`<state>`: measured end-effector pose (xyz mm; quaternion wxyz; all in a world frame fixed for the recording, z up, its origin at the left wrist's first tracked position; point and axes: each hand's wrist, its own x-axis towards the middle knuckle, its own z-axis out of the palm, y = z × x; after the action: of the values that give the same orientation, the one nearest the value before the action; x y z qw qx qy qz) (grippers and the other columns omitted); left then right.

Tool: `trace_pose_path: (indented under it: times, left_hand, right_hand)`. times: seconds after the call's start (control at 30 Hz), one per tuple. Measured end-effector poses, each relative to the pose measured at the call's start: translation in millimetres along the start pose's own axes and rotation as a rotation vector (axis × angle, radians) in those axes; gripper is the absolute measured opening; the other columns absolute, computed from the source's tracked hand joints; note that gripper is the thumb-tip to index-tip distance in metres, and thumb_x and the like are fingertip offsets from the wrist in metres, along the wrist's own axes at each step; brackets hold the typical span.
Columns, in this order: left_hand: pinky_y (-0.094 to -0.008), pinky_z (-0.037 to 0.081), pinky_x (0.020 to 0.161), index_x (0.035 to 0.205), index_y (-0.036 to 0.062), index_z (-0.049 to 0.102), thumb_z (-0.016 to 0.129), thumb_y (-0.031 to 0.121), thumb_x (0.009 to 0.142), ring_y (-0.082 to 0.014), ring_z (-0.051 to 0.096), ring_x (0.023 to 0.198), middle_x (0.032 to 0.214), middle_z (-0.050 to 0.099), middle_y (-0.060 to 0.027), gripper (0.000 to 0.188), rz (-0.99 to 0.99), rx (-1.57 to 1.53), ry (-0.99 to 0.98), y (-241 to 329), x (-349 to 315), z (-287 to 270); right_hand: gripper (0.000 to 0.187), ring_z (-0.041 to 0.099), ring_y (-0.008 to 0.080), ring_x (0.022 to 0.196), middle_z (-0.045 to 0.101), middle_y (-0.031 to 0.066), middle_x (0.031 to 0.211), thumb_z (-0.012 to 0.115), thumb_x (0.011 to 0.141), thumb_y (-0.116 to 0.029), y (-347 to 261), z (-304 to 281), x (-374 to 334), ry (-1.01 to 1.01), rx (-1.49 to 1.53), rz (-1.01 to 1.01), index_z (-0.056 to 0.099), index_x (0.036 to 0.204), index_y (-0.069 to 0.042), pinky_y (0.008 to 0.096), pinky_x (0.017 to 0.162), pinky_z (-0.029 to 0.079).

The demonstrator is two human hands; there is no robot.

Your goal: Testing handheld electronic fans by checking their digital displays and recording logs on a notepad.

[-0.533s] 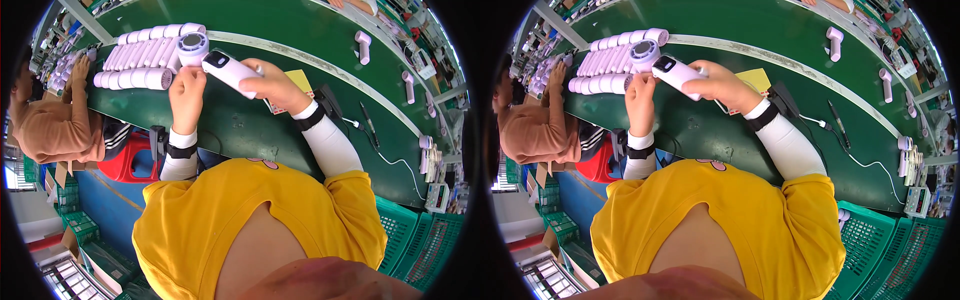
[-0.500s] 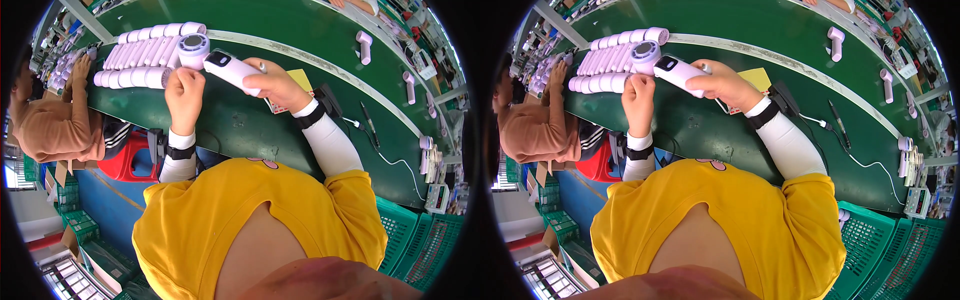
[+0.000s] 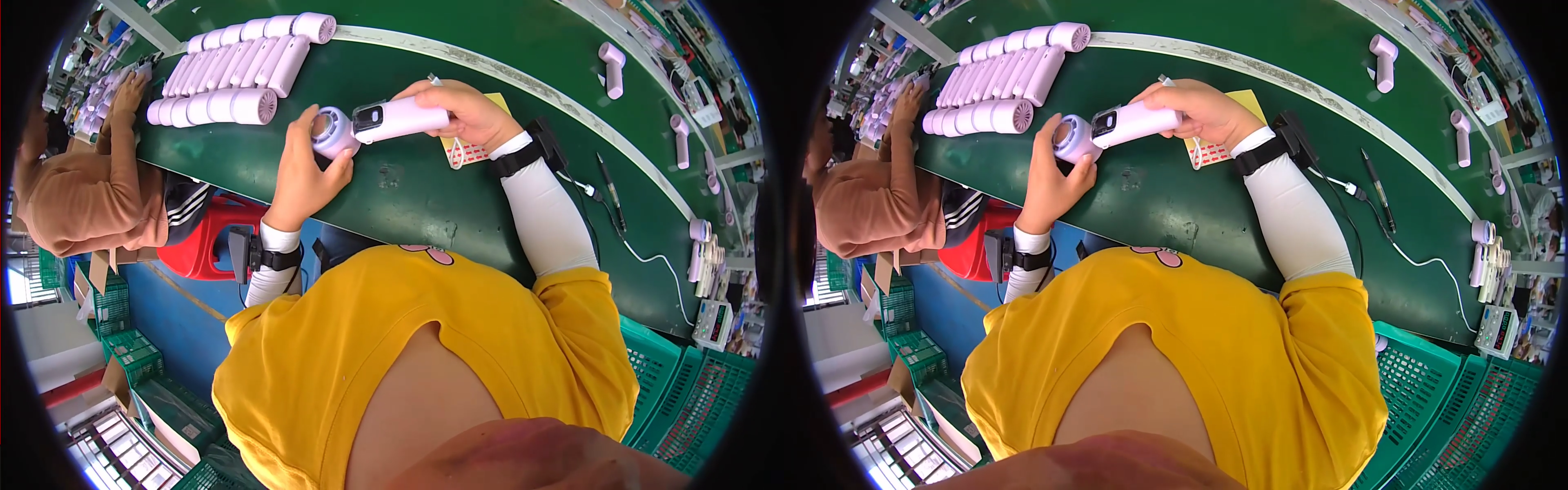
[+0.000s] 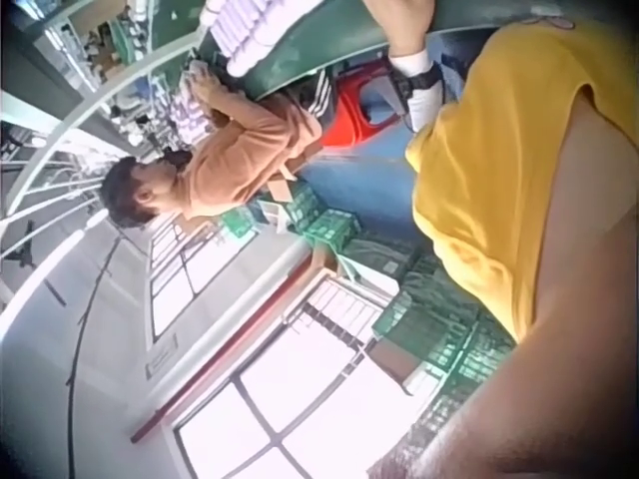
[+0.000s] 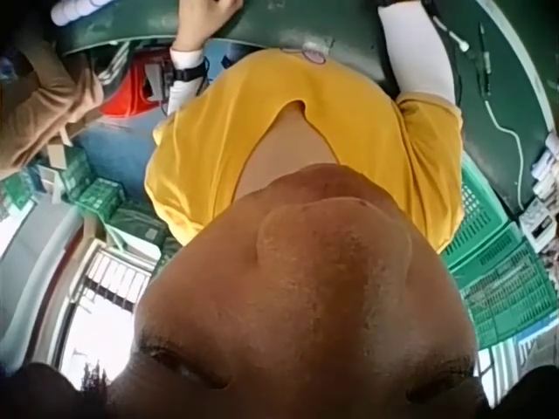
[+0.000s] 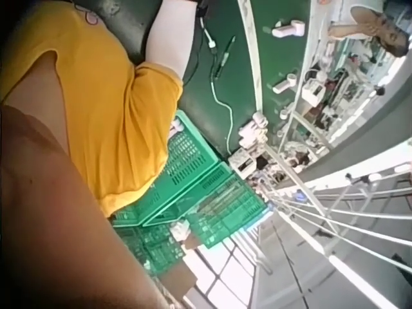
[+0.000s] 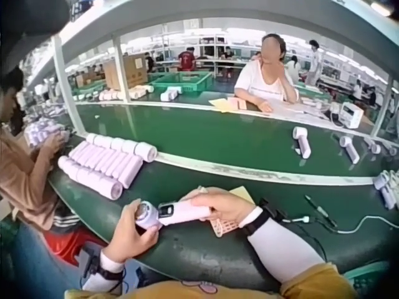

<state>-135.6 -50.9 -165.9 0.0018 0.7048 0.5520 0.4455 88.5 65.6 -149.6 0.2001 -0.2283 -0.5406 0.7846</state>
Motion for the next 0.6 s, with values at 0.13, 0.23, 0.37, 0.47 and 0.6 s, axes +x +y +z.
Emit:
trace_pose_path:
  times: [0.13, 0.23, 0.37, 0.47, 0.6]
  left_hand:
    - [-0.0364, 0.045, 0.066, 0.107, -0.0048, 0.043, 0.069, 0.018, 0.066, -0.0332, 0.056, 0.076, 0.088, 0.054, -0.0202, 0.054, -0.032, 0.069, 0.004, -1.2, -2.4, 1.8]
    - [-0.0371, 0.046, 0.063, 0.100, -0.0040, 0.049, 0.069, 0.025, 0.066, -0.0319, 0.058, 0.073, 0.083, 0.057, -0.0192, 0.049, -0.219, 0.121, 0.046, 1.4, 1.5, -4.0]
    - [-0.0381, 0.047, 0.059, 0.084, -0.0025, 0.053, 0.069, 0.034, 0.065, -0.0307, 0.059, 0.072, 0.078, 0.059, -0.0183, 0.044, -0.665, 0.189, -0.049, 0.7, 11.3, -15.5]
    - [-0.0407, 0.045, 0.053, 0.074, -0.0009, 0.052, 0.068, 0.038, 0.063, -0.0323, 0.057, 0.067, 0.066, 0.056, -0.0153, 0.043, -0.572, 0.582, 0.047, -6.8, 15.0, -14.5]
    - [-0.0423, 0.042, 0.051, 0.071, 0.0003, 0.051, 0.069, 0.036, 0.062, -0.0333, 0.053, 0.060, 0.065, 0.052, -0.0145, 0.041, -0.125, 0.970, 0.124, -25.7, 18.0, -11.1]
  right_hand:
    - [0.034, 0.030, 0.0019, 0.038, 0.053, 0.0068, 0.064, 0.048, 0.085, -0.028, 1.3, -0.3, 5.9, 0.072, 0.059, 0.019, 0.055, 0.102, 0.001, 0.0163, 0.035, 0.023]
    - [0.034, 0.029, 0.0018, 0.038, 0.053, 0.0063, 0.065, 0.048, 0.087, -0.032, 9.3, -10.4, 14.4, 0.276, 0.047, 0.050, 0.056, 0.097, -0.001, 0.0166, 0.035, 0.023]
    - [0.032, 0.029, 0.0017, 0.038, 0.052, 0.0054, 0.065, 0.049, 0.087, -0.032, 13.7, -12.0, 13.8, 0.344, 0.023, 0.000, 0.055, 0.092, -0.001, 0.0171, 0.036, 0.023]
    - [0.031, 0.029, 0.0017, 0.038, 0.052, 0.0049, 0.066, 0.049, 0.086, -0.031, 12.0, -8.6, 14.2, 0.330, -0.028, 0.014, 0.055, 0.091, -0.001, 0.0172, 0.036, 0.023]
    - [0.031, 0.028, 0.0016, 0.038, 0.051, 0.0040, 0.065, 0.050, 0.085, -0.031, 11.7, -7.3, 12.5, 0.307, -0.071, 0.023, 0.055, 0.090, -0.001, 0.0173, 0.036, 0.023]
